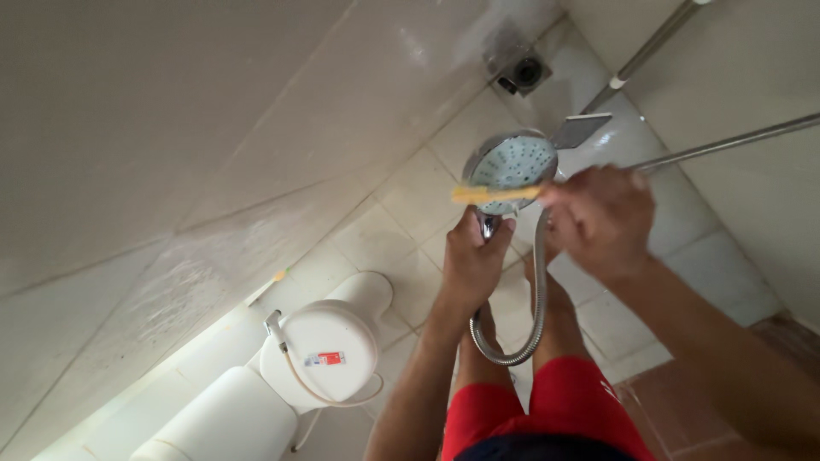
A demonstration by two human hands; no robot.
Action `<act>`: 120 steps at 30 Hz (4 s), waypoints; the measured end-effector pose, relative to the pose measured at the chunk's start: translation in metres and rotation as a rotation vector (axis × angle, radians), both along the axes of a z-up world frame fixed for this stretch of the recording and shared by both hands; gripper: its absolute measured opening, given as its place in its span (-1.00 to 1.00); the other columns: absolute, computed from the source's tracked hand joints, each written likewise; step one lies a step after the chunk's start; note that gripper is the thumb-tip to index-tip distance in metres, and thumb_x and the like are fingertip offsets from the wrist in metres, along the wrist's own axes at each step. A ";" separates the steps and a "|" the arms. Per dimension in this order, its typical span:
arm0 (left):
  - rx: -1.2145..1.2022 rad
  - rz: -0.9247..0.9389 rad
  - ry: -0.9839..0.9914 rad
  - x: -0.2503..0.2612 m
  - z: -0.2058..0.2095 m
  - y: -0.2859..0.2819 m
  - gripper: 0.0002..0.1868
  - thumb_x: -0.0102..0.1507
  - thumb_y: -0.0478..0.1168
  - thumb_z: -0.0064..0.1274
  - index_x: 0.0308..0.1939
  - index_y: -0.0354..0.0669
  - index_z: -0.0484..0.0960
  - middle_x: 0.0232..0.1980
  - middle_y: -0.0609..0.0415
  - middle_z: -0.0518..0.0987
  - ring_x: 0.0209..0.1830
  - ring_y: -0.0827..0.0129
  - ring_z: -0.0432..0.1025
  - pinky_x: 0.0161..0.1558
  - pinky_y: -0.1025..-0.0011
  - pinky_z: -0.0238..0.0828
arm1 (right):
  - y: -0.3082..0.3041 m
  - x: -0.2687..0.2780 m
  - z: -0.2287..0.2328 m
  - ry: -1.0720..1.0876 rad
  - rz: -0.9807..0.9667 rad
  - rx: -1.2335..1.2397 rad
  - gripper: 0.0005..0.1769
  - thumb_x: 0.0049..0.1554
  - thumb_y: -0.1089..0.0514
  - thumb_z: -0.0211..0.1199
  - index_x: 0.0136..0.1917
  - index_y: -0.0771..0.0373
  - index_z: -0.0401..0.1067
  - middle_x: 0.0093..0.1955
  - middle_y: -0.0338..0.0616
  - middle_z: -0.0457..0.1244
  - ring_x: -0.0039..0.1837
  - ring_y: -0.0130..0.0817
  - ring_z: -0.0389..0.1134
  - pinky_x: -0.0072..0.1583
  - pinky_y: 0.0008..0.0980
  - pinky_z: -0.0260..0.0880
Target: The person scrubs the shower head and its flexible hose with a yellow toothbrush, then rinses the shower head and the toilet bidet sprayer with water. The person also scrubs the wall-mounted shower valve with the toothbrush.
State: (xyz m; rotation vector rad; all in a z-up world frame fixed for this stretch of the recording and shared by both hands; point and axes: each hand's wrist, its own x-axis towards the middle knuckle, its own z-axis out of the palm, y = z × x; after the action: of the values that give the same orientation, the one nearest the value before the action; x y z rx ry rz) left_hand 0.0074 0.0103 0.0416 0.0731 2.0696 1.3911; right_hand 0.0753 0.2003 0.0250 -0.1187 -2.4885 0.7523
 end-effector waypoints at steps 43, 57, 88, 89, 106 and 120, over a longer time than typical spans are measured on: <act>0.196 -0.360 0.318 0.098 0.185 0.055 -0.68 0.36 -0.16 0.09 0.11 -0.24 0.45 -0.34 0.01 0.52 -0.36 0.39 0.40 -0.22 0.37 0.39 | 0.078 0.131 0.246 0.003 -0.141 0.103 -0.96 0.39 0.18 0.34 0.05 0.16 0.56 -0.16 -0.15 0.32 -0.18 -0.24 0.37 -0.16 -0.30 0.34; 0.410 -0.211 0.094 0.093 0.204 0.088 -0.65 0.38 -0.14 0.08 0.19 -0.21 0.48 -0.32 0.23 0.45 -0.37 0.57 0.33 -0.28 0.50 0.39 | 0.106 0.136 0.243 0.091 -0.078 0.208 -0.95 0.27 0.21 0.37 -0.08 0.17 0.56 -0.22 -0.10 0.32 -0.24 -0.17 0.33 -0.19 -0.26 0.30; 1.282 -0.056 -0.705 0.095 0.203 0.086 -0.37 0.51 0.37 -0.46 -0.31 -0.02 0.36 -0.60 0.24 0.24 -0.69 0.47 0.16 -0.54 0.44 0.18 | 0.100 0.090 0.228 0.344 0.147 -0.056 -0.90 0.24 0.33 0.38 -0.07 0.22 0.48 -0.27 -0.10 0.28 -0.28 -0.18 0.30 -0.22 -0.24 0.24; 1.280 -0.072 -0.712 0.094 0.203 0.086 -0.36 0.51 0.37 -0.46 -0.33 -0.02 0.35 -0.61 0.24 0.24 -0.71 0.46 0.15 -0.55 0.44 0.18 | 0.102 0.089 0.228 0.364 0.169 -0.052 -0.91 0.25 0.33 0.36 -0.06 0.22 0.47 -0.25 -0.10 0.30 -0.26 -0.18 0.31 -0.21 -0.25 0.26; 0.957 -0.010 -0.470 0.098 0.199 0.074 -0.30 0.47 0.38 -0.51 -0.40 -0.07 0.37 -0.66 0.17 0.26 -0.74 0.41 0.16 -0.54 0.39 0.14 | 0.117 0.106 0.223 0.192 0.083 -0.219 -0.98 0.33 0.27 0.29 0.04 0.24 0.50 -0.23 -0.14 0.31 -0.32 -0.43 0.27 -0.27 -0.45 0.23; 0.424 -0.087 0.265 0.101 0.184 0.066 -0.52 0.43 0.16 -0.04 -0.29 -0.20 0.47 -0.47 0.20 0.48 -0.48 0.59 0.34 -0.40 0.53 0.28 | 0.126 0.128 0.223 0.066 -0.110 -0.293 -0.90 0.43 0.21 0.28 0.11 0.29 0.53 -0.10 -0.16 0.38 -0.18 -0.53 0.38 -0.10 -0.54 0.37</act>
State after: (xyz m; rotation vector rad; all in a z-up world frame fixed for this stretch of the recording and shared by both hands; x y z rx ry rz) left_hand 0.1082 0.0767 0.2257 0.5429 1.9091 1.8228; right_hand 0.2032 0.3267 0.2483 -0.3273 -2.2754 1.0511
